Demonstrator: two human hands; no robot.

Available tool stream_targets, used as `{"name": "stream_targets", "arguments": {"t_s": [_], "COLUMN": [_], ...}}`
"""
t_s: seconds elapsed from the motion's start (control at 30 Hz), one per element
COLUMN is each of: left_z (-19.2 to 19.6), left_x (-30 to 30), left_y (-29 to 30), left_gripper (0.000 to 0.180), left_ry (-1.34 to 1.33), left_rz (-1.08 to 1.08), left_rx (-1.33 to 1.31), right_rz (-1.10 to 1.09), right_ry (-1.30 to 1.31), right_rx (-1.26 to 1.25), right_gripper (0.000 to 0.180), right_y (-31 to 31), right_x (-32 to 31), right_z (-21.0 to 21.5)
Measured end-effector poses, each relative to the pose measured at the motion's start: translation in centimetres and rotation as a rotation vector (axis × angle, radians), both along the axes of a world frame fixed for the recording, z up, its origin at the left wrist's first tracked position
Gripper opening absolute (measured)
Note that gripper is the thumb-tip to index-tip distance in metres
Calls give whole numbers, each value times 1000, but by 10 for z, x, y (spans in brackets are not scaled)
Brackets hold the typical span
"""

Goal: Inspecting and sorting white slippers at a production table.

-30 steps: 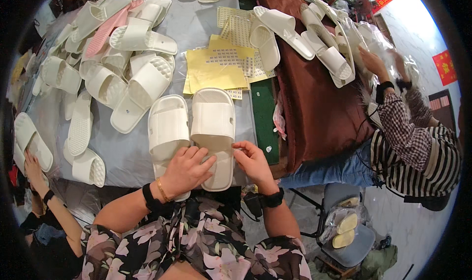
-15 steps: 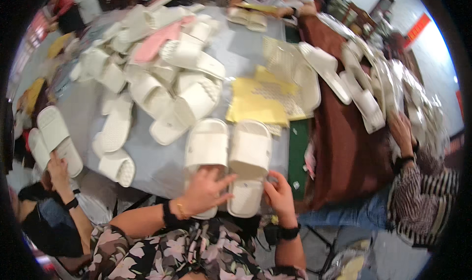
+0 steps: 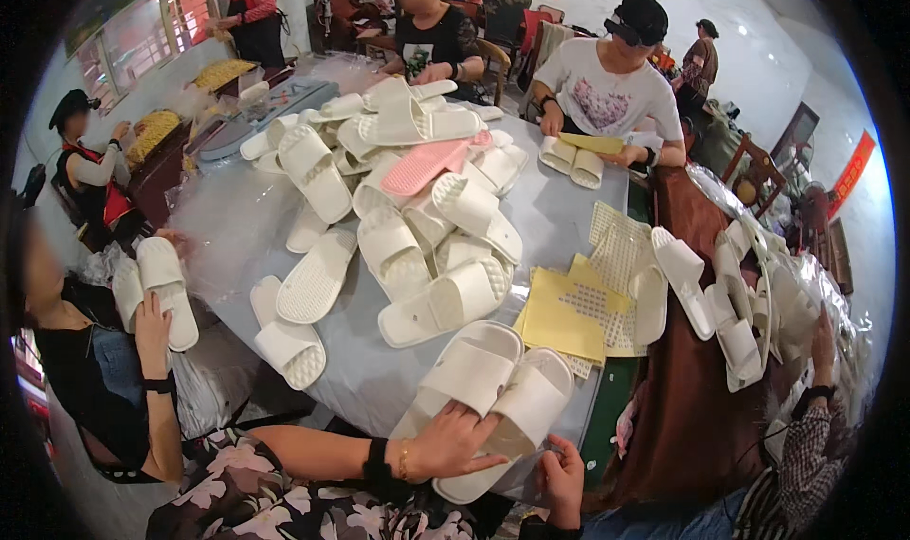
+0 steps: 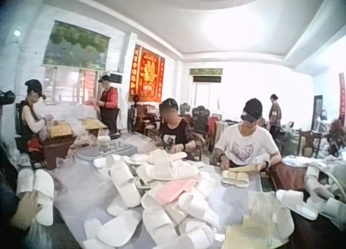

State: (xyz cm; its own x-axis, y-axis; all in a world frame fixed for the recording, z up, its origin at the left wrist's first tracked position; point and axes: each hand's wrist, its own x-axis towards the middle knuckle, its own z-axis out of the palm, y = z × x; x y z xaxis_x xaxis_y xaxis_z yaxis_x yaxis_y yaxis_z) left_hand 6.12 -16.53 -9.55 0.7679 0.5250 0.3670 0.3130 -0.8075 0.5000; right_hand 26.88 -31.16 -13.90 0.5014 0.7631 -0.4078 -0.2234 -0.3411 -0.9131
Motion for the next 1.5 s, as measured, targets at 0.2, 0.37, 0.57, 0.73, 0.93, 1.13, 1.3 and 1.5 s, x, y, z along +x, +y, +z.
{"name": "stream_targets", "arguments": {"t_s": [0.2,0.37,0.57,0.73,0.93,1.13,1.3,1.5], "left_z": [59,82,80,53,29,22,25,59], "left_x": [-45,-75,-99,-113,-120,-136,-149,-149], "left_y": [56,171,330,382,364,343,310,228], "left_gripper": [65,55,62,61,50,51,59,62], "left_ry": [-182,-188,-114,91,-83,70,36,69], "left_rz": [76,312,544,632,497,565,502,424], "left_rx": [37,25,374,-233,-243,-248,-308,-93], "right_rz": [-7,15,-19,-6,85,-88,-412,-424], "right_ry": [-9,9,1,23,-143,-244,-184,-296], "right_rx": [40,47,2,10,0,176,259,97], "right_gripper": [32,30,30,29,29,26,32,38], "right_y": [-2,-2,-2,0,2,23,49,87], "right_x": [1,3,3,-6,-1,50,125,203], "right_z": [-3,-5,-7,7,43,91,98,83]}}
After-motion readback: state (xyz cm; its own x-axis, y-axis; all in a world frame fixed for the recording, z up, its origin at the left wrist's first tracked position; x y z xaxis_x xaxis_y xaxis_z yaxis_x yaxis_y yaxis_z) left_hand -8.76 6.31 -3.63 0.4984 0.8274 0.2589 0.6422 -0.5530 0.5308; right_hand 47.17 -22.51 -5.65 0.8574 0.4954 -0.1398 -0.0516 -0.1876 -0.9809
